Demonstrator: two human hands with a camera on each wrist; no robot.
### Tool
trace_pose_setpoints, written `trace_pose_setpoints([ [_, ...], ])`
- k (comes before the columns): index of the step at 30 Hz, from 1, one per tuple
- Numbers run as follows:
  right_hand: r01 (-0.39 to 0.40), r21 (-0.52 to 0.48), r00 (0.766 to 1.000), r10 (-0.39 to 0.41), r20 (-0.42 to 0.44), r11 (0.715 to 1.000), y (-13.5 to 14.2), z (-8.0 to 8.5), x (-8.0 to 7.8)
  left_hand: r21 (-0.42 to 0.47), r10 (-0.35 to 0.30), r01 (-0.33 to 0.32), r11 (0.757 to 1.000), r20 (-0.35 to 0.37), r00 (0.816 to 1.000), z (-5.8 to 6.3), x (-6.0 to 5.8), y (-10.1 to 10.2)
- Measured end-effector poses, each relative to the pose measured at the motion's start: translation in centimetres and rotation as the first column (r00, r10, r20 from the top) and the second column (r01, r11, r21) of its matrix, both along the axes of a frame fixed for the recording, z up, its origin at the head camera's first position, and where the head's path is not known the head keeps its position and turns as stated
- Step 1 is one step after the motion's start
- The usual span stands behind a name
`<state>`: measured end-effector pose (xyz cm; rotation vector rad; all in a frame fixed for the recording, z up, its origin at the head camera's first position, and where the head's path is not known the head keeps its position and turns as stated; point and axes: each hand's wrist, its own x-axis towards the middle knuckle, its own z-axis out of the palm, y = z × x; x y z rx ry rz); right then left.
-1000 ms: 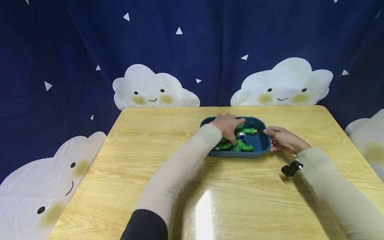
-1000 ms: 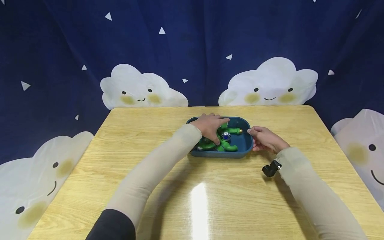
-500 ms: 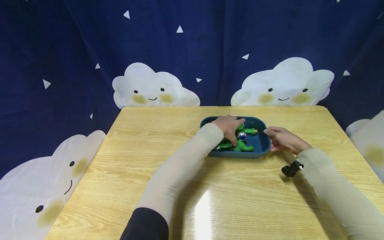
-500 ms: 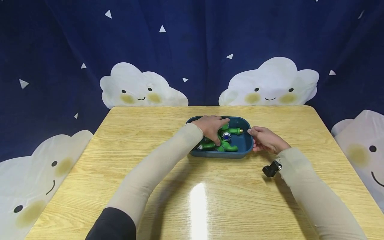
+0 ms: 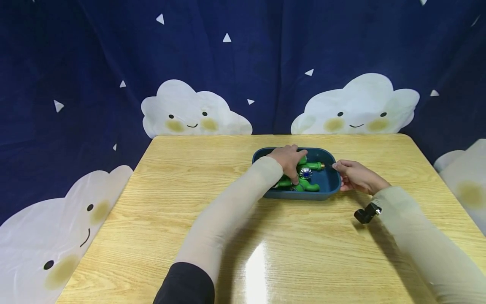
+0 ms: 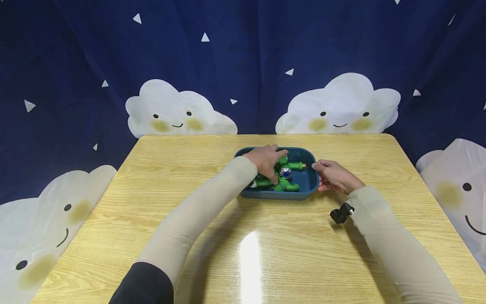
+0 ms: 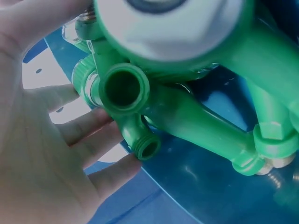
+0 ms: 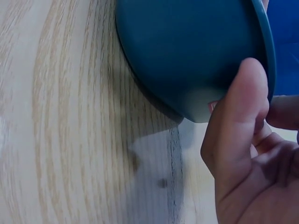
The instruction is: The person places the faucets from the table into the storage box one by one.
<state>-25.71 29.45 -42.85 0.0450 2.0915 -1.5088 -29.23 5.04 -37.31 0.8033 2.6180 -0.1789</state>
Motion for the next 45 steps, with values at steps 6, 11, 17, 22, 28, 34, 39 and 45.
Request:
trace_pose_setpoints([
  [6, 0.006, -0.006, 1.0, -0.006, 0.0, 1.0, 0.1, -0.2, 0.0, -0.02, -0.016, 0.016, 1.0, 0.01, 1.0, 0.1, 0.2, 0.1],
  [11, -0.001, -0.023, 1.0, 0.001, -0.005, 1.0, 0.1, -0.4, 0.0, -0.015, 0.002, -0.001, 1.0, 0.065, 0.998, 0.1, -0.1, -0.1],
  [17, -0.009, -0.013, 1.0, 0.009, -0.016, 1.0, 0.2, -0.1, -0.1, 0.079, -0.027, 0.024, 0.997, 0.032, 0.999, 0.8, -0.8, -0.5],
  [22, -0.001, 0.005, 1.0, 0.001, -0.025, 1.0, 0.0, 0.1, -0.1, 0.208, -0.048, 0.048, 0.977, -0.002, 0.999, 1.6, -0.9, -1.0],
  [28, 0.01, 0.056, 0.998, -0.007, -0.055, 0.998, -0.1, 0.1, 0.1, 0.271, -0.066, 0.068, 0.96, -0.016, 0.998, 2.2, -0.5, -1.7],
  [34, 0.04, 0.084, 0.996, -0.033, -0.083, 0.996, -0.1, 0.0, 0.2, 0.361, -0.077, 0.101, 0.927, -0.08, 0.994, 2.5, 0.4, -2.6],
  [39, 0.05, 0.09, 0.995, -0.042, -0.087, 0.995, -0.2, -0.2, 0.5, 0.45, -0.067, 0.126, 0.884, -0.145, 0.987, 2.6, 2.2, -4.4],
  [45, 0.067, 0.072, 0.993, -0.06, -0.104, 0.995, -0.4, -0.6, 0.8, 0.539, -0.019, 0.144, 0.83, -0.23, 0.973, 2.9, 4.4, -7.2],
])
